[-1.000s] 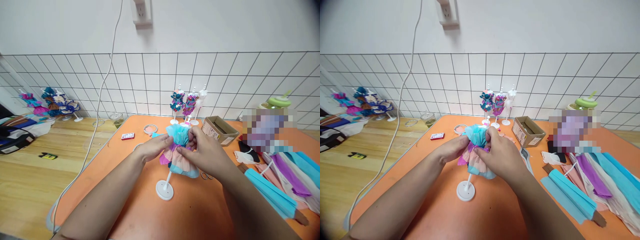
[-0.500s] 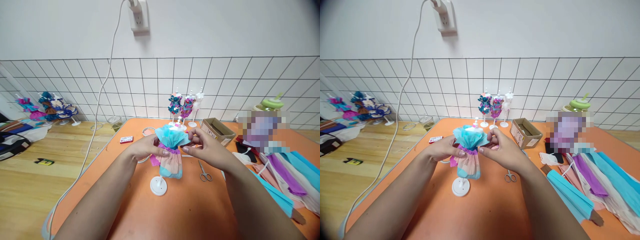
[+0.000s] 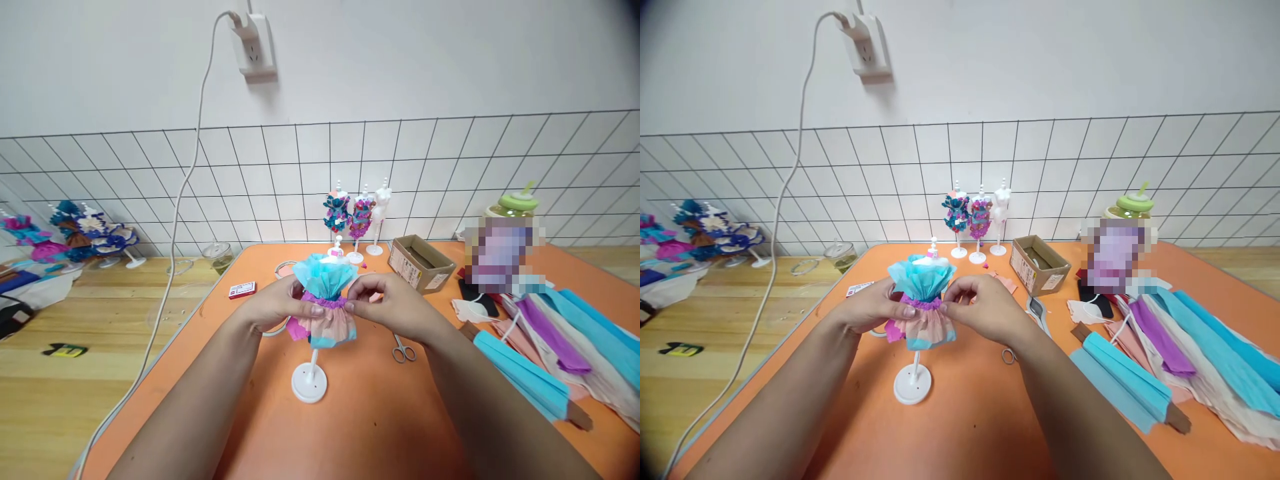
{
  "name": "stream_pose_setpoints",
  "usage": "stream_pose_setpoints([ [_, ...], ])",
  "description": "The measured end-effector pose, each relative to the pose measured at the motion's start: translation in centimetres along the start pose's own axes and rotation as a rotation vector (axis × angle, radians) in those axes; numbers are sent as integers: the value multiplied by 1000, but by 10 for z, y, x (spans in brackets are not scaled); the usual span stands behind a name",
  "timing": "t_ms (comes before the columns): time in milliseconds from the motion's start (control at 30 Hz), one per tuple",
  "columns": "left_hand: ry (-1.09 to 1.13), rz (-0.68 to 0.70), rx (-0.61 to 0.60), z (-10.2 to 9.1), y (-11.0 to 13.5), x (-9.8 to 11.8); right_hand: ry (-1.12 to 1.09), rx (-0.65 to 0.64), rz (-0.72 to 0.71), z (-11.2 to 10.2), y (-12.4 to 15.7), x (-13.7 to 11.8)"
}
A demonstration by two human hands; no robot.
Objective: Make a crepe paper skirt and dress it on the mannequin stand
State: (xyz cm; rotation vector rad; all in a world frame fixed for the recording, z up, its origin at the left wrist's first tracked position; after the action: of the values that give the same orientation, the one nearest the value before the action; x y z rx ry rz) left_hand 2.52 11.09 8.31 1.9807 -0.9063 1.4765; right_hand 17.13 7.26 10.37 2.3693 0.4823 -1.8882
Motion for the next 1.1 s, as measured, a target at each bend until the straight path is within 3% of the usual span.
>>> stream_pose_setpoints([
  [200,42,24,8,3,0,4,66,116,-17,-4,2,-5],
  [667,248,37,-31,13,-1,0,-211,28,85,0,0,2],
  [900,215,4,-5,14,-1,3,62,155,-20,-5,5,-13],
  [1100,204,38,-21,15,-1,3,19,167,-13,-4,3,-5],
])
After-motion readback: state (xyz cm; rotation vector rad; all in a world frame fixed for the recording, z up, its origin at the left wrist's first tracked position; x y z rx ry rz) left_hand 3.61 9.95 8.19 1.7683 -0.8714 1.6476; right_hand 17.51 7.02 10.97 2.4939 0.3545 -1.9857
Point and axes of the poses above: each hand's wrist, its own y-axis away from the middle knuckle, its own z-axis out of the palm, x = y × z, the point moved 7 cm from there along -y, towards the middle knuckle, and after that the axes turned 15 degrees about -y, right-handed, at the moved point
